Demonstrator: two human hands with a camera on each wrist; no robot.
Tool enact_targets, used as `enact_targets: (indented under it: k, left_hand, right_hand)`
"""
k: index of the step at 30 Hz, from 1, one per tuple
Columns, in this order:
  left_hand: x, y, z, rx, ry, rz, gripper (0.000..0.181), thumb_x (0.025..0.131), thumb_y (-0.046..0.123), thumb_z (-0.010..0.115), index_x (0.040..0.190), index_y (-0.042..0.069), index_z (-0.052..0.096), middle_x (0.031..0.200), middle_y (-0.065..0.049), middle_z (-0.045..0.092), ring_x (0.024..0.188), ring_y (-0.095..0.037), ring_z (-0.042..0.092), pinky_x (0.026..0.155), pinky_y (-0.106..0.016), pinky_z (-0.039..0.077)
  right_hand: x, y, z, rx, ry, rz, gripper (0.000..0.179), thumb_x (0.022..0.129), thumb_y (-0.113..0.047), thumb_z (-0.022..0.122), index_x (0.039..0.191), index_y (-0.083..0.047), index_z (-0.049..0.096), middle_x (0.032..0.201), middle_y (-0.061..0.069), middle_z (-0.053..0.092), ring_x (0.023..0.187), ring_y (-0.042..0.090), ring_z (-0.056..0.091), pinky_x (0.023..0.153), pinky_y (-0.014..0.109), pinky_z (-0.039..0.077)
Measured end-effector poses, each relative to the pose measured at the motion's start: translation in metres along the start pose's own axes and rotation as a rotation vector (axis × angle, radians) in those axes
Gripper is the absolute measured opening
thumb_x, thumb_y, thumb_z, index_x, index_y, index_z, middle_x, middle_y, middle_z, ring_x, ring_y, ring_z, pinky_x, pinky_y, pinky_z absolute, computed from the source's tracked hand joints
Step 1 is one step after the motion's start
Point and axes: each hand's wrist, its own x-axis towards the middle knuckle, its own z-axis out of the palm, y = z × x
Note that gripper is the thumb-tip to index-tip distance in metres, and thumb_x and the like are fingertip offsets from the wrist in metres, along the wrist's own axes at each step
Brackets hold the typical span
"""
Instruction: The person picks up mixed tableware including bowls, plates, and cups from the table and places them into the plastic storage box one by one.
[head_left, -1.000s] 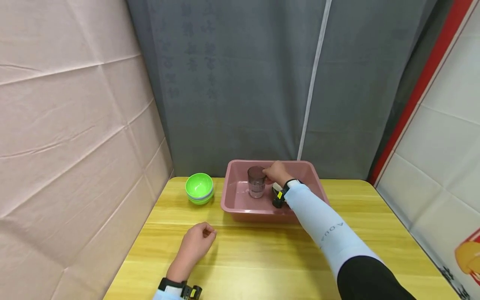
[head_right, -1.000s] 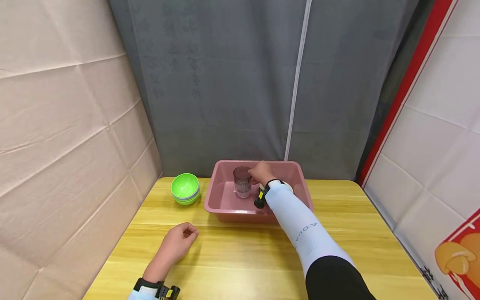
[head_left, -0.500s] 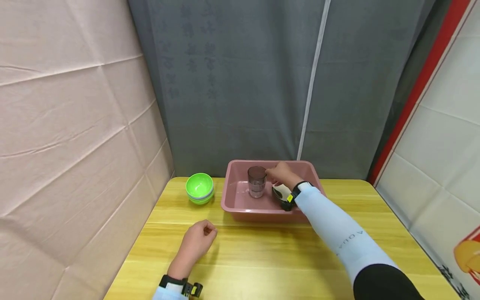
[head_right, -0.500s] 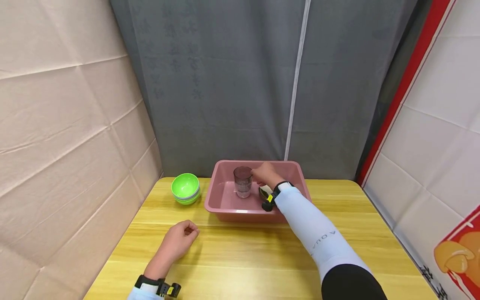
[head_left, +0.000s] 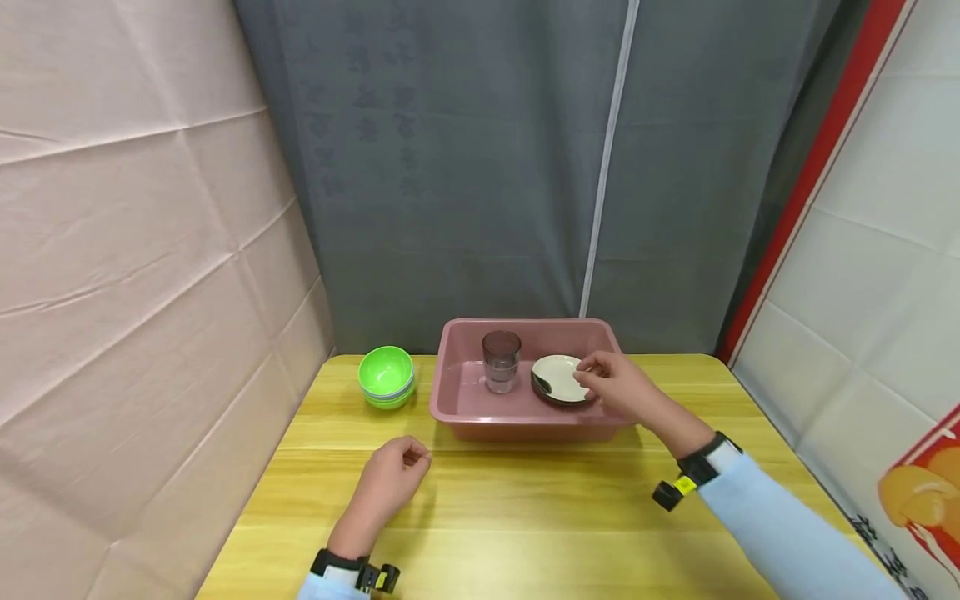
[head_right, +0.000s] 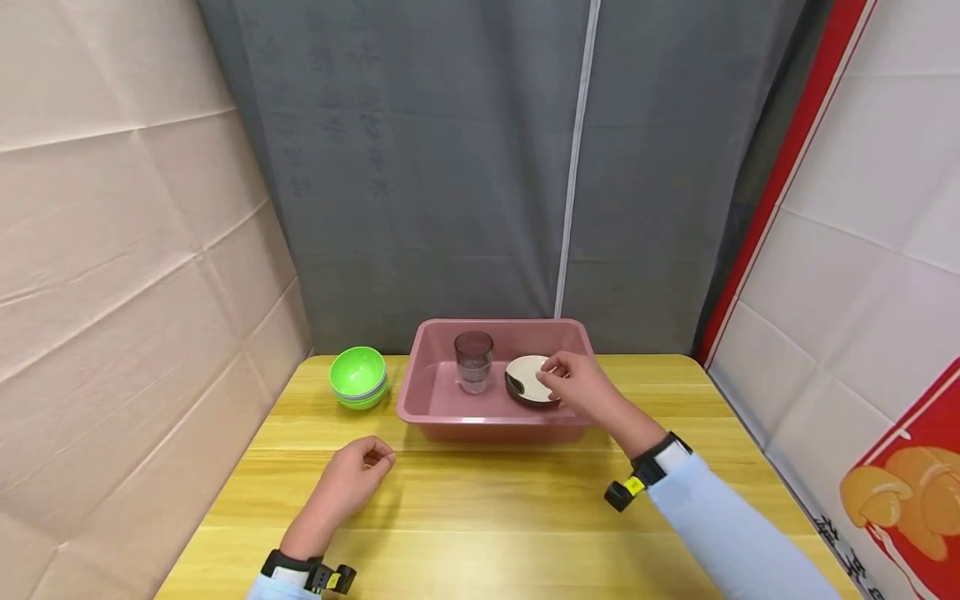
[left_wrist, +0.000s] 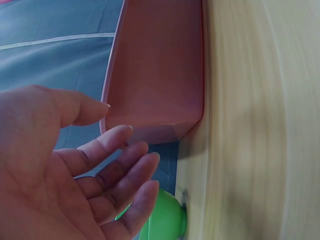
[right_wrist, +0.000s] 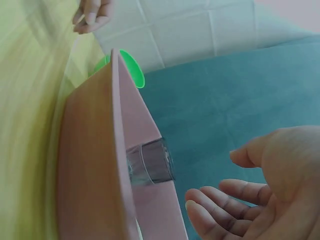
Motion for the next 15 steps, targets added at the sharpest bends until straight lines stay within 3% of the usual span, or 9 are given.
enact_targets:
  k: [7, 15]
  left_hand:
    - [-0.001, 0.005, -0.002, 0.008, 0.006, 0.036, 0.01, 0.102, 0.022, 0.078, 0.099, 0.013, 0.075, 0.098, 0.003, 0.069, 0.092, -0.014, 0.064, 0.086, -0.042, 0.058]
    - [-0.002, 0.007, 0.001, 0.008, -0.009, 0.049, 0.005, 0.103, 0.018, 0.077, 0.104, 0.014, 0.076, 0.099, 0.003, 0.07, 0.094, -0.014, 0.066, 0.087, -0.043, 0.059]
  right_hand:
    - [-0.062, 0.027, -0.017, -0.002, 0.044, 0.006, 0.038, 0.11, -0.034, 0.071, 0.132, -0.002, 0.07, 0.107, 0.011, 0.073, 0.096, 0.025, 0.069, 0.08, 0.035, 0.063]
    - [-0.101, 0.073, -0.008, 0.046, 0.039, 0.062, 0.038, 0.111, -0.033, 0.07, 0.135, -0.004, 0.07, 0.117, 0.007, 0.075, 0.104, 0.023, 0.068, 0.082, 0.03, 0.061]
